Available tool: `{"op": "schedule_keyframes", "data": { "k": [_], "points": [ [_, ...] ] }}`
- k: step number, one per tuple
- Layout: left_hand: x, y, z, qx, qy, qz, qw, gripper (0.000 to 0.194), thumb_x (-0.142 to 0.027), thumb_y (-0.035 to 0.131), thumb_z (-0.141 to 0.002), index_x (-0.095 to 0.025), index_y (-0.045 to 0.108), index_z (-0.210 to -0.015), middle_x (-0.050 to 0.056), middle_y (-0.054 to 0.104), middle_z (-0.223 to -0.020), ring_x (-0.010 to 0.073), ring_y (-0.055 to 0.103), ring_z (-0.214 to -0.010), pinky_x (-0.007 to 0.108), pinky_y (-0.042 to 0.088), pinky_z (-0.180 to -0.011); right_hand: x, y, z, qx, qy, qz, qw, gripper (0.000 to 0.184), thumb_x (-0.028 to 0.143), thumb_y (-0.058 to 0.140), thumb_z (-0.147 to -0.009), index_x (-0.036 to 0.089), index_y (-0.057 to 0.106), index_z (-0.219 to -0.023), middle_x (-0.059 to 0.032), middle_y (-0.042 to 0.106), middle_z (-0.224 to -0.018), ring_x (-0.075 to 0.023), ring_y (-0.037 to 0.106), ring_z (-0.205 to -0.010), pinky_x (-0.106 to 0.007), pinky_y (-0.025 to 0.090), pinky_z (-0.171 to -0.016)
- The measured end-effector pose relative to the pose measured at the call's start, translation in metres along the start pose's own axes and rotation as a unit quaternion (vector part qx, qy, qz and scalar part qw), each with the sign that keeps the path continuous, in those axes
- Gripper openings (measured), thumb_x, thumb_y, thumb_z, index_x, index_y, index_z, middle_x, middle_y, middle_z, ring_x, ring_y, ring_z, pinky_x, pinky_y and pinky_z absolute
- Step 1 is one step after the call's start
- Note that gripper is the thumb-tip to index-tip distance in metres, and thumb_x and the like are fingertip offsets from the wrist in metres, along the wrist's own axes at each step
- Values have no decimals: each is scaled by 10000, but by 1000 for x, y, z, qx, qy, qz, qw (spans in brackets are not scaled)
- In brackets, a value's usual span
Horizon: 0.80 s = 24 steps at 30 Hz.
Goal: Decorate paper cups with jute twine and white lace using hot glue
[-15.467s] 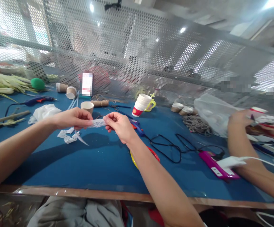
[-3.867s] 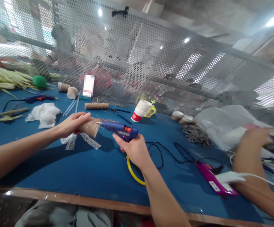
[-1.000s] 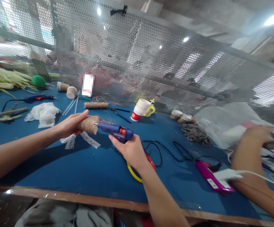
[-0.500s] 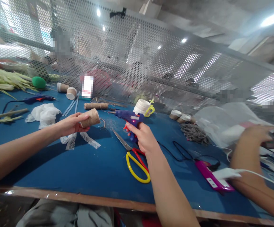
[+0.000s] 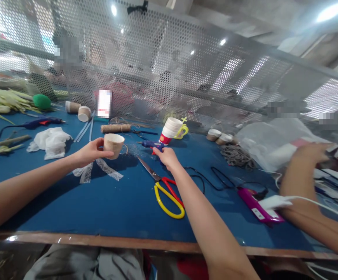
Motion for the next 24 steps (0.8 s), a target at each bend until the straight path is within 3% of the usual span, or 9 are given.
{"op": "schedule_keyframes", "data": {
  "k": [7, 12, 18, 21, 24],
  "points": [
    [-4, 1, -3, 30, 77, -216, 973, 555, -414, 720, -580, -150, 512, -1022, 125, 620, -1050, 262, 579, -971, 390, 416, -845, -1, 6, -3, 3, -16, 198, 980, 348, 348, 602, -741, 183, 510, -448, -78, 581, -518, -251, 612, -652, -285, 371, -551],
    [1, -1, -3, 41, 72, -267, 960, 565, -446, 717, -571, -148, 539, -1017, 134, 634, -1011, 279, 581, -936, 363, 416, -790, 25, 3, 23, -7, -80, 264, 961, 171, 295, 568, -775, 156, 629, -697, -143, 660, -836, -269, 608, -834, -306, 394, -635],
    [2, -9, -1, 10, 88, -294, 951, 534, -474, 769, -453, -175, 587, -856, 85, 623, -853, 288, 548, -901, 334, 404, -757, 63, 44, 83, 159, -216, 225, 937, 152, 328, 586, -773, 198, 657, -736, -34, 683, -768, -158, 617, -701, -234, 420, -620],
    [0, -11, 2, 10, 46, -402, 914, 528, -524, 764, -421, -165, 610, -777, 108, 588, -861, 329, 516, -936, 366, 398, -769, 68, 61, 96, 200, -233, 220, 926, 131, 298, 614, -752, 178, 666, -769, -49, 678, -775, -163, 617, -699, -237, 426, -606],
    [-2, -8, 6, 78, -1, -511, 856, 447, -528, 692, -543, -163, 641, -796, 119, 572, -923, 327, 514, -943, 364, 396, -748, 68, 69, 99, 204, -232, 222, 925, 167, 290, 635, -742, 159, 664, -841, -71, 667, -809, -178, 618, -727, -253, 436, -631]
  ]
}}
Point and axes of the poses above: each hand's wrist, its own z-axis away from the middle knuckle, its own y-axis out of the palm, x = y × z, the point moved 5 cm from there along -z, towards the middle knuckle
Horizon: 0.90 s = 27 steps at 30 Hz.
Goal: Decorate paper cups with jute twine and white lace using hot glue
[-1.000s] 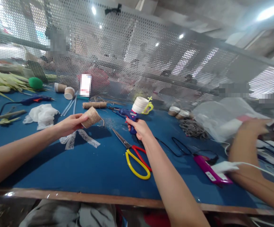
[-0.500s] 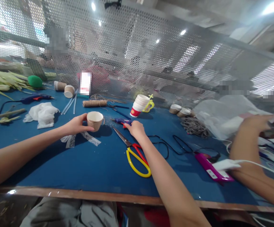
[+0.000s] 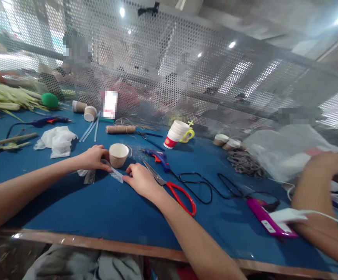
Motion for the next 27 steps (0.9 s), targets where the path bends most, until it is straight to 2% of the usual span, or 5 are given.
{"op": "schedule_keyframes", "data": {
  "k": [5, 12, 14, 21, 27],
  "points": [
    [-9, -10, 8, 85, 45, -3, 995, 216, -353, 656, -627, -158, 626, -715, 27, 602, -757, 184, 551, -737, 254, 370, -629, 3, 7, -1, -2, -7, -16, 1000, 220, 282, 627, -761, 133, 665, -918, -98, 633, -905, -186, 610, -809, -269, 452, -728],
    [-28, -21, 28, 211, 151, 246, 934, 219, -285, 714, -612, -144, 549, -643, -42, 592, -656, 92, 525, -632, 209, 383, -619, 8, 10, 2, 2, -36, -196, 980, 248, 220, 683, -683, 137, 646, -914, -84, 592, -942, -184, 577, -845, -317, 455, -746],
    [-33, -22, 33, 236, 156, 318, 905, 217, -247, 716, -622, -139, 528, -635, -14, 644, -747, 96, 564, -683, 220, 415, -658, 7, 12, 5, 45, -13, -298, 953, 282, 216, 680, -672, 144, 621, -938, -78, 603, -963, -170, 578, -822, -323, 455, -735],
    [-41, -30, 38, 256, 157, 470, 830, 244, -166, 728, -641, -124, 490, -602, 35, 699, -848, 95, 619, -764, 229, 456, -705, 14, 12, 17, 185, -15, -598, 780, 366, 181, 704, -625, 166, 601, -976, -44, 649, -922, -141, 591, -871, -281, 442, -750],
    [-38, -29, 36, 246, 133, 496, 822, 248, -154, 753, -615, -114, 509, -594, 24, 691, -772, 91, 626, -718, 218, 467, -680, 16, 13, 21, 207, -24, -588, 782, 289, 220, 714, -646, 147, 626, -911, -40, 680, -814, -118, 606, -762, -263, 426, -702]
  ]
}}
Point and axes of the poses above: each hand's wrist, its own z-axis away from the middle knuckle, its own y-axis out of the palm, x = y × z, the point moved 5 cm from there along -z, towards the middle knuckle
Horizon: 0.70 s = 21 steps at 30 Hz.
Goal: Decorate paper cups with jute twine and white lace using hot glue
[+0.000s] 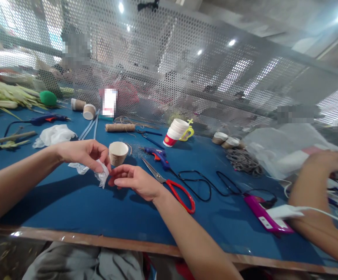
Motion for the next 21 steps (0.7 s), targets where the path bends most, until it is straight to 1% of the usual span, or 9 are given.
{"op": "schedule_keyframes", "data": {
  "k": [4, 7, 11, 13, 15, 17, 19, 21],
  "points": [
    [0, 1, 0, -1, 1, 5, 1000, 252, -143, 761, -605, -111, 511, -591, 13, 686, -747, 85, 622, -699, 208, 462, -669, 0, 3, -1, -41, -4, 22, 999, 338, 239, 749, -618, 157, 635, -925, -9, 652, -800, -108, 581, -740, -264, 422, -712],
    [-2, 3, 0, 7, 4, 16, 1000, 265, -149, 765, -600, -113, 503, -596, 16, 691, -753, 90, 624, -700, 213, 465, -667, 1, 8, -3, -40, -15, 22, 999, 332, 233, 769, -597, 155, 641, -893, 1, 642, -814, -98, 567, -753, -257, 419, -735],
    [-3, 4, 0, 13, 15, 21, 1000, 261, -149, 751, -617, -121, 491, -614, 19, 689, -770, 95, 626, -714, 217, 470, -674, -2, 10, -3, -34, 0, 11, 999, 277, 261, 774, -590, 131, 639, -794, -5, 644, -742, -83, 561, -642, -252, 434, -661],
    [-3, 2, 0, 3, 19, 8, 1000, 242, -155, 734, -634, -127, 494, -636, 5, 667, -731, 89, 616, -679, 203, 462, -633, -2, 6, -2, -44, 2, 9, 999, 255, 281, 769, -598, 129, 618, -737, -17, 654, -713, -94, 577, -625, -245, 435, -608],
    [-3, -1, 1, -7, 22, -12, 1000, 213, -163, 715, -650, -138, 509, -696, -24, 622, -678, 75, 585, -609, 186, 440, -565, -1, 3, 0, -52, 3, 0, 999, 253, 297, 762, -609, 135, 594, -707, -23, 662, -693, -104, 595, -614, -231, 425, -553],
    [-4, -1, 2, -8, 23, -37, 999, 200, -180, 685, -677, -153, 531, -801, -47, 575, -666, 53, 525, -538, 173, 400, -503, -1, 0, 2, -57, 6, -13, 998, 258, 302, 760, -612, 141, 585, -711, -10, 659, -661, -98, 596, -579, -216, 413, -513],
    [-7, 1, 3, -1, 26, -80, 996, 248, -194, 663, -694, -166, 546, -911, -49, 552, -697, 45, 482, -531, 168, 372, -491, 1, -3, 4, -61, 6, -30, 998, 263, 299, 762, -609, 144, 583, -724, 11, 642, -612, -81, 578, -529, -205, 408, -494],
    [-10, 5, 4, 7, 35, -142, 989, 309, -209, 672, -681, -168, 557, -965, -40, 554, -727, 52, 479, -570, 170, 368, -517, 3, -4, 6, -66, 2, -55, 996, 279, 285, 767, -604, 155, 582, -767, 30, 625, -575, -70, 558, -494, -198, 408, -485]
  ]
}}
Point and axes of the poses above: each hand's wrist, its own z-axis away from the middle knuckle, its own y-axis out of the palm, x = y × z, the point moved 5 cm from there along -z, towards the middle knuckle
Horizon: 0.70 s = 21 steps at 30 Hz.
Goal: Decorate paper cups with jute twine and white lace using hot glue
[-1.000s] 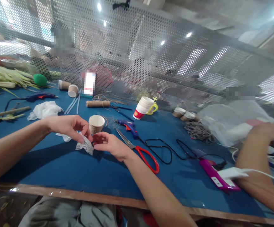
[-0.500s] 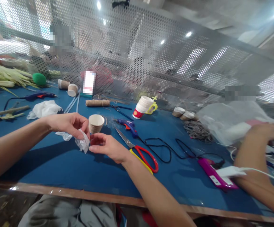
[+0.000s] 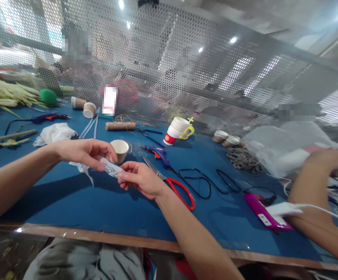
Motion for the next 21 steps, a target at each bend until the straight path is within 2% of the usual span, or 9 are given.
{"op": "schedule_keyframes", "data": {
  "k": [3, 7, 10, 14, 17, 21],
  "points": [
    [-8, 6, -1, -12, 18, -112, 994, 332, -208, 696, -644, -168, 577, -951, -41, 564, -734, 65, 482, -614, 171, 369, -558, 3, -1, 2, -4, -8, -36, 999, 339, 258, 770, -604, 189, 570, -869, 51, 615, -559, -66, 538, -463, -191, 396, -462],
    [-13, 7, -3, -90, 8, -254, 963, 158, -177, 616, -687, -150, 604, -842, -48, 543, -651, 61, 451, -567, 165, 335, -532, 5, -2, 2, -8, -21, -59, 998, 287, 253, 758, -619, 189, 591, -844, 55, 596, -548, -65, 527, -460, -192, 388, -457],
    [-13, 6, -4, -115, 14, -265, 957, 98, -184, 567, -713, -128, 611, -781, -34, 546, -627, 65, 453, -559, 166, 336, -530, 7, 0, 3, -13, -29, -57, 998, 240, 258, 757, -615, 159, 624, -788, 26, 616, -619, -64, 553, -533, -197, 418, -519],
    [-9, 5, -4, -96, 21, -250, 963, 172, -269, 548, -748, -118, 621, -783, -13, 567, -648, 79, 464, -583, 173, 344, -542, 7, 3, 3, -25, -41, -22, 999, 335, 174, 774, -553, 162, 626, -854, 19, 607, -723, -66, 542, -614, -207, 422, -576],
    [-5, 3, -5, -88, 15, -261, 961, 262, -358, 523, -780, -119, 618, -731, -17, 536, -618, 75, 427, -567, 174, 331, -531, 5, -1, 1, -78, -70, 56, 993, 298, 176, 747, -576, 166, 607, -839, 40, 564, -673, -63, 498, -564, -221, 397, -552],
    [2, 0, -6, -81, -9, -292, 953, 284, -370, 500, -793, -123, 614, -709, -22, 520, -596, 71, 410, -547, 176, 315, -520, 4, -8, -4, -143, -101, 160, 971, 190, 311, 661, -687, 172, 579, -787, 37, 528, -600, -86, 465, -512, -247, 368, -510]
  ]
}}
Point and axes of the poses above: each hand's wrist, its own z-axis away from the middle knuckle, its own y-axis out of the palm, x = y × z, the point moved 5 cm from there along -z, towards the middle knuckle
